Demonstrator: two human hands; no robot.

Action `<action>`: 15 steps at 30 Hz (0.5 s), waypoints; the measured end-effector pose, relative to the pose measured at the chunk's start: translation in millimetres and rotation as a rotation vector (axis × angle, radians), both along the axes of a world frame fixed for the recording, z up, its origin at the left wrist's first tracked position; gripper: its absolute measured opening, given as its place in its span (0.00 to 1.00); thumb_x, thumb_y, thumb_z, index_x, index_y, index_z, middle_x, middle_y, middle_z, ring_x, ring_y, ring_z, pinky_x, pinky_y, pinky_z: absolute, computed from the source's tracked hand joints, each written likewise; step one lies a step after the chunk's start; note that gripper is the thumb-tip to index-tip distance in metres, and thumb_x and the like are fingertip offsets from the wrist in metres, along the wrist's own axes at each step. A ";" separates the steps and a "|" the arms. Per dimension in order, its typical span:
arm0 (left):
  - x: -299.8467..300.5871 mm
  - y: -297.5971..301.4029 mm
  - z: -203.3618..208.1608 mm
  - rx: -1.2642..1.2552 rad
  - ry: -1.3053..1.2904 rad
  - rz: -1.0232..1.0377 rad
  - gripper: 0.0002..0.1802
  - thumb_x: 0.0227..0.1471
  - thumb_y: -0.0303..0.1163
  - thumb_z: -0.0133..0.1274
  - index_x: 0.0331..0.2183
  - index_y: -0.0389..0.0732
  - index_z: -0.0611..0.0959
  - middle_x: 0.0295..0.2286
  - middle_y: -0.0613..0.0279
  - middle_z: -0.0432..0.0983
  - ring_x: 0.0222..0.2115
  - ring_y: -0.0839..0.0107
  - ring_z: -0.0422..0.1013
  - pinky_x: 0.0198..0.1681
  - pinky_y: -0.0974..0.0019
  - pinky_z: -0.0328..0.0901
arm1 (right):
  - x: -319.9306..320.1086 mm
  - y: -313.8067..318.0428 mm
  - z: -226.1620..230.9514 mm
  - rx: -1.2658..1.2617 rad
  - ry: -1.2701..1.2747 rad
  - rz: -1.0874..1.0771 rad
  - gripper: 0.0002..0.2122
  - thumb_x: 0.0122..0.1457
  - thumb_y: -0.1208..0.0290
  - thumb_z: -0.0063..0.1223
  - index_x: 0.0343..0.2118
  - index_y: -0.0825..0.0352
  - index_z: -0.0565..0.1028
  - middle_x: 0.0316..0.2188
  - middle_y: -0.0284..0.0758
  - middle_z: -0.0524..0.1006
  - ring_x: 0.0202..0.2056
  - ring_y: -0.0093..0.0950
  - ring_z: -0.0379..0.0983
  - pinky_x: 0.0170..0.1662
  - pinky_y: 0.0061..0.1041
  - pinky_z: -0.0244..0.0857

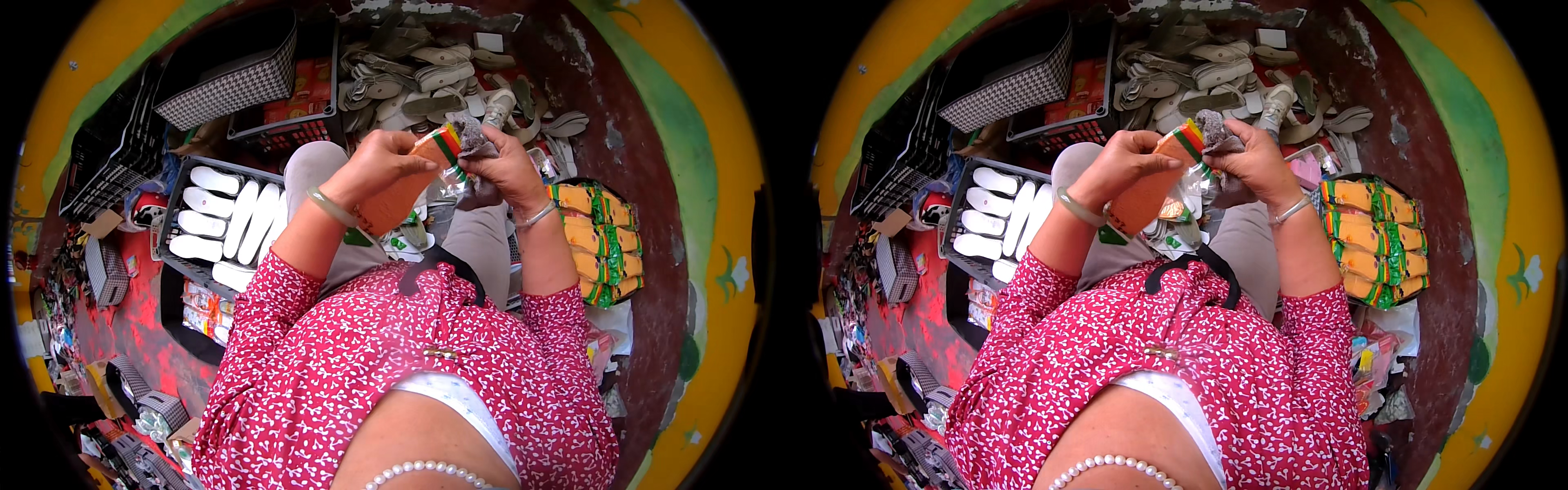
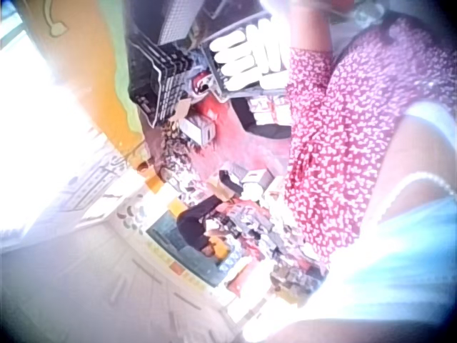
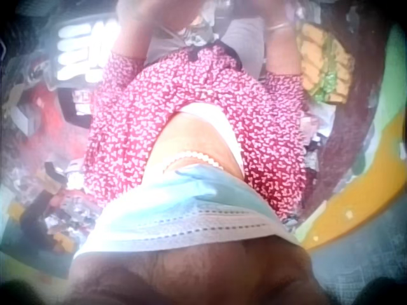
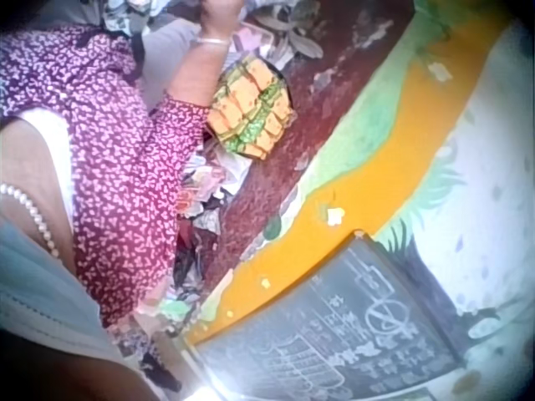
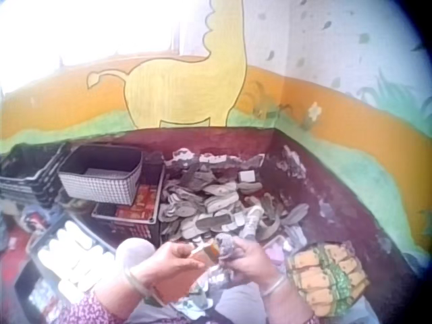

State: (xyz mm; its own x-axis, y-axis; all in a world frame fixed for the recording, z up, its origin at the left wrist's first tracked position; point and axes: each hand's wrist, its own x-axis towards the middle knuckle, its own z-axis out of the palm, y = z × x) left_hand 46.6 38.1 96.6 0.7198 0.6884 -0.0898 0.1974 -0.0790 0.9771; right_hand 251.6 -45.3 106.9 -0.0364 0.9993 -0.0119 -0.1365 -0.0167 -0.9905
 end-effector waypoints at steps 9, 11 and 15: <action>-5.8 -4.5 -1.8 -0.163 -0.019 -0.027 0.15 0.45 0.31 0.59 0.35 0.31 0.79 0.28 0.62 0.77 0.28 0.78 0.71 0.34 0.75 0.66 | 9.0 0.7 -2.0 -0.051 -0.044 0.117 0.17 0.46 0.83 0.57 0.43 0.69 0.72 0.33 0.27 0.75 0.34 0.15 0.69 0.39 0.15 0.63; -7.2 -6.2 -3.0 -0.150 -0.024 -0.012 0.15 0.46 0.31 0.58 0.35 0.32 0.79 0.29 0.62 0.77 0.29 0.78 0.72 0.34 0.74 0.66 | 10.1 1.0 -3.2 -0.055 -0.009 0.089 0.17 0.47 0.82 0.57 0.43 0.70 0.72 0.32 0.27 0.75 0.34 0.16 0.70 0.40 0.16 0.63; -18.5 -3.2 -9.3 -0.235 -0.166 0.088 0.14 0.47 0.32 0.57 0.33 0.32 0.79 0.27 0.64 0.76 0.27 0.79 0.69 0.32 0.73 0.65 | 33.1 -2.4 -18.2 -0.102 0.081 -0.109 0.16 0.48 0.80 0.56 0.42 0.72 0.71 0.35 0.30 0.75 0.35 0.17 0.70 0.40 0.16 0.64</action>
